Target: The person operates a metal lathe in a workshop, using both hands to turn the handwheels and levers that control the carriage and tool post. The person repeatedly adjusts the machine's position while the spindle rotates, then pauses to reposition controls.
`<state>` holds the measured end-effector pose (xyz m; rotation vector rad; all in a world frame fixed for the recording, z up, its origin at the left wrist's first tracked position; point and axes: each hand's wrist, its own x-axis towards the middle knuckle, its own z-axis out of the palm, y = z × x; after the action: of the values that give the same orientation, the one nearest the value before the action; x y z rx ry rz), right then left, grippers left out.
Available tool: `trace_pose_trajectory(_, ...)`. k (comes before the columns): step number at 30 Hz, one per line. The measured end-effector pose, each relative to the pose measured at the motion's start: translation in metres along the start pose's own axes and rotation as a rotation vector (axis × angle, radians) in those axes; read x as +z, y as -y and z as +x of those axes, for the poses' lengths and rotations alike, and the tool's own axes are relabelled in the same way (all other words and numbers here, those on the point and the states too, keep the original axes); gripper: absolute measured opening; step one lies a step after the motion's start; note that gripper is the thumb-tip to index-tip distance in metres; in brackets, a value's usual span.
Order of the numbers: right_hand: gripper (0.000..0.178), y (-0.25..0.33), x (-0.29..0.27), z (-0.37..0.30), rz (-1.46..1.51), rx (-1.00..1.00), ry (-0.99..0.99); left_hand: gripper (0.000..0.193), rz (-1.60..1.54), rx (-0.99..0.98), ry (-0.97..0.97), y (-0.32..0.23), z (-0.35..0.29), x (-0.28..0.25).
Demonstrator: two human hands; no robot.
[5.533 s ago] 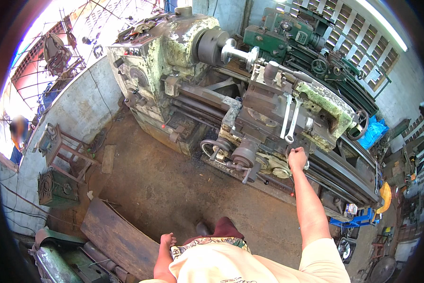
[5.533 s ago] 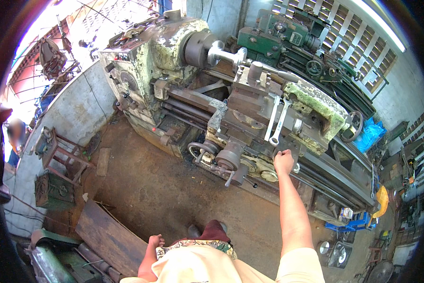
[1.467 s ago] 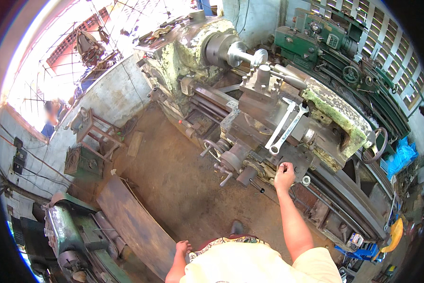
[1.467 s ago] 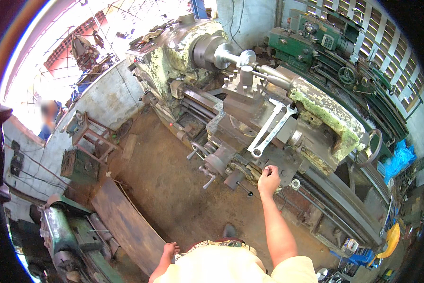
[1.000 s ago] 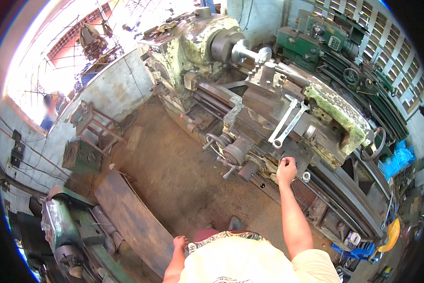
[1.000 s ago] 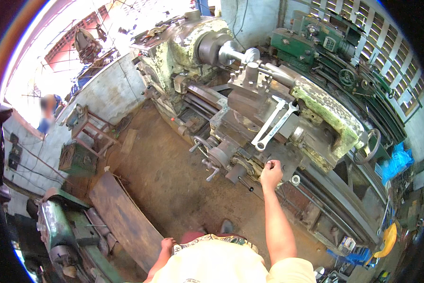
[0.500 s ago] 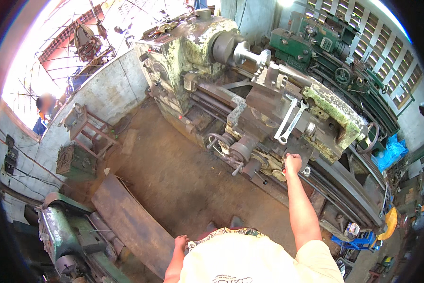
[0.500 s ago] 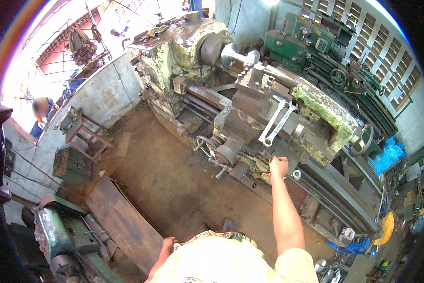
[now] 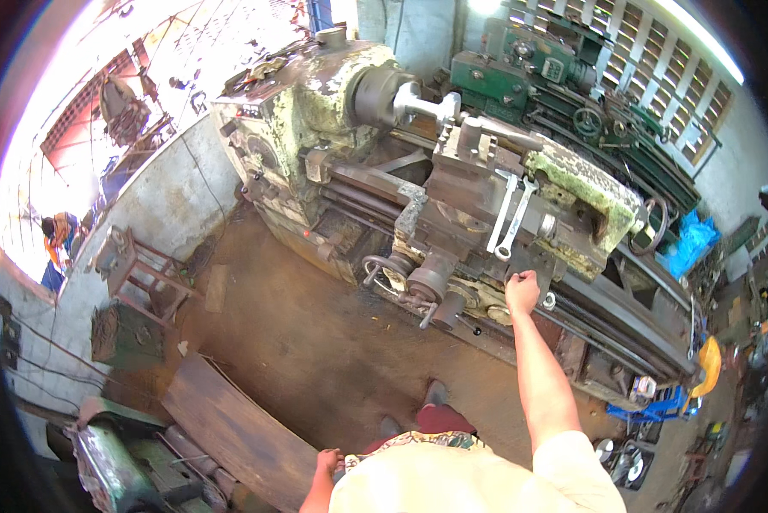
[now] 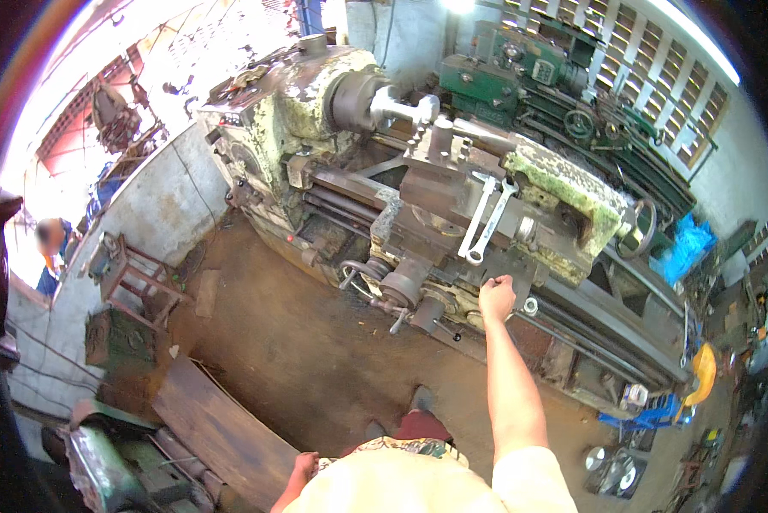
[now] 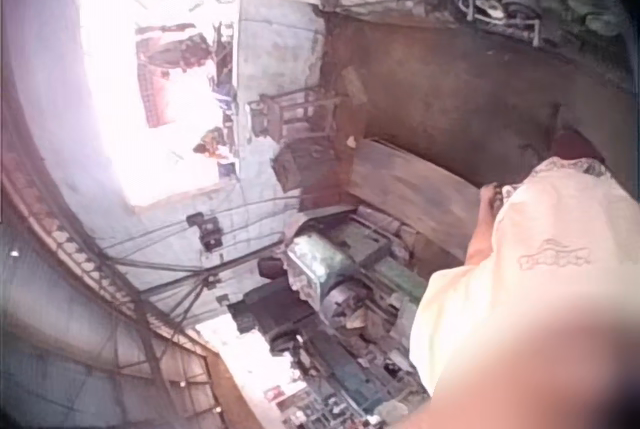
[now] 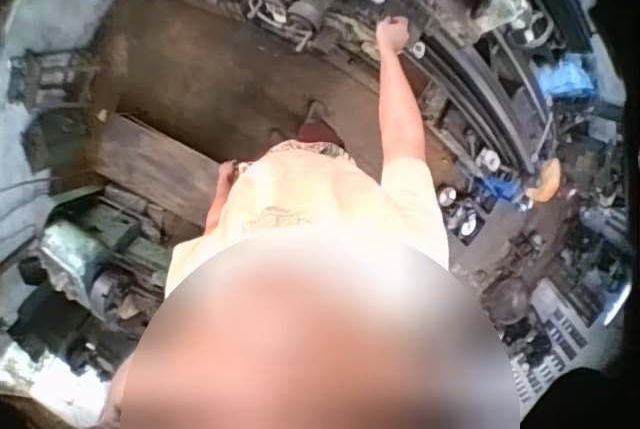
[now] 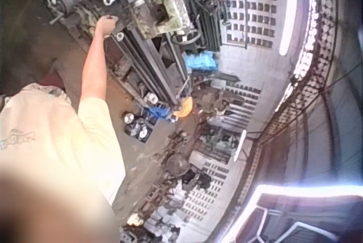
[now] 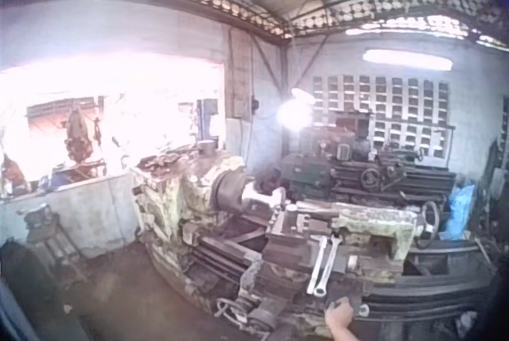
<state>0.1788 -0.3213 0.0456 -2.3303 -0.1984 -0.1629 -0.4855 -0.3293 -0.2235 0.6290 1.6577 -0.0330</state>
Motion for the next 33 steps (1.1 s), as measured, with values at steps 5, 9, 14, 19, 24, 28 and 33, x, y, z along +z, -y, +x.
trace_pose_trajectory(5, 0.021, 0.001, -0.003, -0.002, -0.063, 0.03, -0.003, 0.025, -0.032, -0.013, 0.064, -0.043, -0.002, 0.007)
trace_pose_trajectory(9, 0.022, -0.002, -0.003, -0.002, -0.009, 0.053, 0.002, 0.034, 0.288, 0.111, 0.06, -0.066, 0.0, 0.026)
trace_pose_trajectory(14, 0.02, -0.008, 0.003, -0.001, 0.027, 0.01, -0.014, 0.037, 0.255, 0.146, 0.081, -0.081, -0.008, 0.049)
trace_pose_trajectory(19, 0.016, -0.014, 0.003, -0.002, 0.15, -0.012, -0.018, 0.036, 0.41, 0.166, 0.034, -0.087, -0.009, 0.061)
trace_pose_trajectory(24, 0.013, -0.014, 0.003, -0.003, 0.248, 0.005, -0.019, 0.023, 0.684, 0.442, 0.187, -0.099, 0.004, 0.062)
trace_pose_trajectory(28, 0.012, -0.016, 0.001, -0.005, 0.344, 0.019, 0.003, 0.019, 0.426, 0.106, 0.092, -0.135, 0.012, 0.078)
trace_pose_trajectory(33, 0.011, -0.018, 0.002, -0.003, 0.42, 0.015, 0.045, 0.023, 0.454, 0.206, 0.031, -0.198, 0.018, 0.125)
